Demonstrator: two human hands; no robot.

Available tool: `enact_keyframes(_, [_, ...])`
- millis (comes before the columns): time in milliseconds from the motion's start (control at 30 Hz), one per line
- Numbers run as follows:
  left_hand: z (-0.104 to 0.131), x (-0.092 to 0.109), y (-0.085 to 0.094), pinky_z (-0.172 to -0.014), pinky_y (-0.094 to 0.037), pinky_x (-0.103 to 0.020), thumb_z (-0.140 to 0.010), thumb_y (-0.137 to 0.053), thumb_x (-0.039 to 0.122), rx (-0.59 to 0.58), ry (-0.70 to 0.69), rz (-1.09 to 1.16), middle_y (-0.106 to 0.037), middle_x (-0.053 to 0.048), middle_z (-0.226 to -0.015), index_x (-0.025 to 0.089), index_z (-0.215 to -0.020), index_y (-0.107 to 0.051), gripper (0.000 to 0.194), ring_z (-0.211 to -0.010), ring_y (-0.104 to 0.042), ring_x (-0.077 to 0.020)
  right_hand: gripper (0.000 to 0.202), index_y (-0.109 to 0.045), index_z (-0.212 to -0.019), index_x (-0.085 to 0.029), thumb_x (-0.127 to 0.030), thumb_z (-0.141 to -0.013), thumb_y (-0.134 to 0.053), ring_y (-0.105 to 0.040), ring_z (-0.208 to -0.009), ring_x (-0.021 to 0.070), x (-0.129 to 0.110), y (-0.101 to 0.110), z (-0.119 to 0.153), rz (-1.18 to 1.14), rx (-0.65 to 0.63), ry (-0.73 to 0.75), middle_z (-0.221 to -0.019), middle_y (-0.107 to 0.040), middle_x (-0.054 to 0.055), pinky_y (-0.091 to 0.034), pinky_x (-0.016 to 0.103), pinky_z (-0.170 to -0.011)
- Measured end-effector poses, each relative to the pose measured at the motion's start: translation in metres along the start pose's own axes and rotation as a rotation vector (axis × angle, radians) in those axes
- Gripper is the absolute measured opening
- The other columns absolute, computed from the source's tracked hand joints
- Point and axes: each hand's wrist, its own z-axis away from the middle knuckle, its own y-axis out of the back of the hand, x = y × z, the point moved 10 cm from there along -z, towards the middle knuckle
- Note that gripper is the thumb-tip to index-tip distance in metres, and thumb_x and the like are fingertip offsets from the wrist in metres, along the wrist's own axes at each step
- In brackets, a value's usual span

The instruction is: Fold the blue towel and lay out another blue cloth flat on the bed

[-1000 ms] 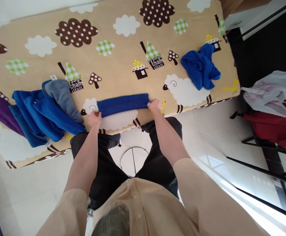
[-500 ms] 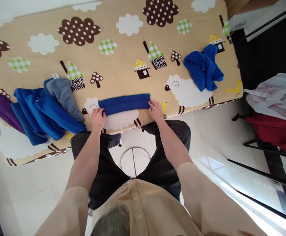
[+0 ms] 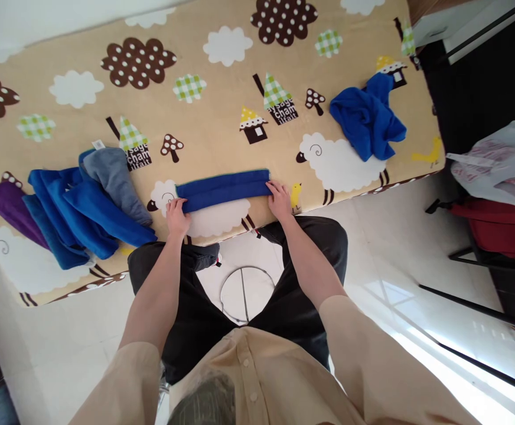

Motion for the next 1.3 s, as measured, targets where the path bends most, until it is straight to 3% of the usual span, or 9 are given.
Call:
enact_keyframes(167, [-0.006, -0.010, 0.003, -0.110, -0.044, -0.042, -0.067, -0.044, -0.002, 0.096, 0.078, 0.077, -0.066, -0.010, -0.127, 0.019, -0.115, -0.070, 0.058, -0.125, -0.055, -0.0285, 0.065, -0.062, -0.139, -0.018, -0.005, -0.080, -0.038, -0.049, -0.135, 0.0232, 0.007, 0.001, -0.012, -0.076, 0.037, -0.046, -0.145, -0.057, 0.008, -0.035, 0.043, -0.121])
enact_keyframes(400, [-0.018, -0.034, -0.001, -0.098, -0.048, -0.036, -0.073, -0.044, 0.005, 0.090, 0.236, 0.191, -0.071, -0.008, -0.115, 0.019, -0.121, -0.071, 0.057, -0.105, -0.064, -0.0243, 0.058, -0.067, -0.128, -0.017, -0.010, -0.078, -0.039, -0.056, -0.130, 0.0201, 0.011, 0.002, -0.030, -0.300, 0.062, -0.057, -0.139, -0.062, 0.010, -0.042, 0.036, -0.114])
enact_keyframes(567, [-0.024, -0.045, -0.006, -0.079, -0.049, -0.031, -0.082, -0.050, 0.018, 0.111, 0.279, 0.384, -0.068, -0.005, -0.090, 0.018, -0.115, -0.068, 0.038, -0.077, -0.062, -0.0192, 0.039, -0.069, -0.120, -0.019, -0.024, -0.086, -0.050, -0.067, -0.093, 0.0209, 0.023, 0.002, -0.035, -0.494, 0.130, -0.134, -0.119, -0.072, 0.010, -0.053, 0.036, -0.093])
enact_keyframes(700, [-0.029, -0.050, -0.003, -0.077, -0.047, -0.029, -0.088, -0.056, 0.027, 0.186, 0.272, 0.457, -0.062, -0.004, -0.083, 0.019, -0.095, -0.062, 0.013, -0.078, -0.059, -0.0183, 0.037, -0.067, -0.117, -0.019, -0.042, -0.092, -0.053, -0.065, -0.083, 0.0206, 0.033, -0.003, -0.038, -0.566, 0.148, -0.196, -0.098, -0.073, 0.008, -0.054, 0.035, -0.082])
enact_keyframes(833, [-0.033, -0.052, -0.001, -0.082, -0.046, -0.030, -0.093, -0.052, 0.033, 0.218, 0.249, 0.467, -0.062, -0.004, -0.088, 0.018, -0.097, -0.061, 0.017, -0.083, -0.058, -0.0191, 0.042, -0.066, -0.107, -0.018, -0.056, -0.094, -0.051, -0.063, -0.076, 0.0208, 0.035, -0.004, -0.040, -0.563, 0.148, -0.217, -0.084, -0.070, 0.006, -0.053, 0.034, -0.077])
enact_keyframes(1133, [-0.029, -0.053, 0.001, -0.080, -0.045, -0.030, -0.097, -0.047, 0.040, 0.222, 0.316, 0.402, -0.061, -0.003, -0.081, 0.021, -0.089, -0.059, 0.023, -0.079, -0.058, -0.0201, 0.051, -0.066, -0.105, -0.017, -0.060, -0.101, -0.039, -0.068, -0.093, 0.0237, 0.037, -0.005, -0.046, -0.483, 0.186, -0.250, -0.101, -0.073, 0.012, -0.052, 0.037, -0.090])
enact_keyframes(1300, [-0.024, -0.062, -0.003, -0.078, -0.046, -0.033, -0.094, -0.049, 0.043, 0.181, 0.423, 0.316, -0.064, -0.005, -0.080, 0.023, -0.086, -0.061, 0.025, -0.078, -0.061, -0.0232, 0.048, -0.070, -0.102, -0.018, -0.059, -0.099, -0.044, -0.070, -0.095, 0.0254, 0.047, -0.015, -0.048, -0.411, 0.164, -0.327, -0.101, -0.075, 0.013, -0.053, 0.039, -0.092])
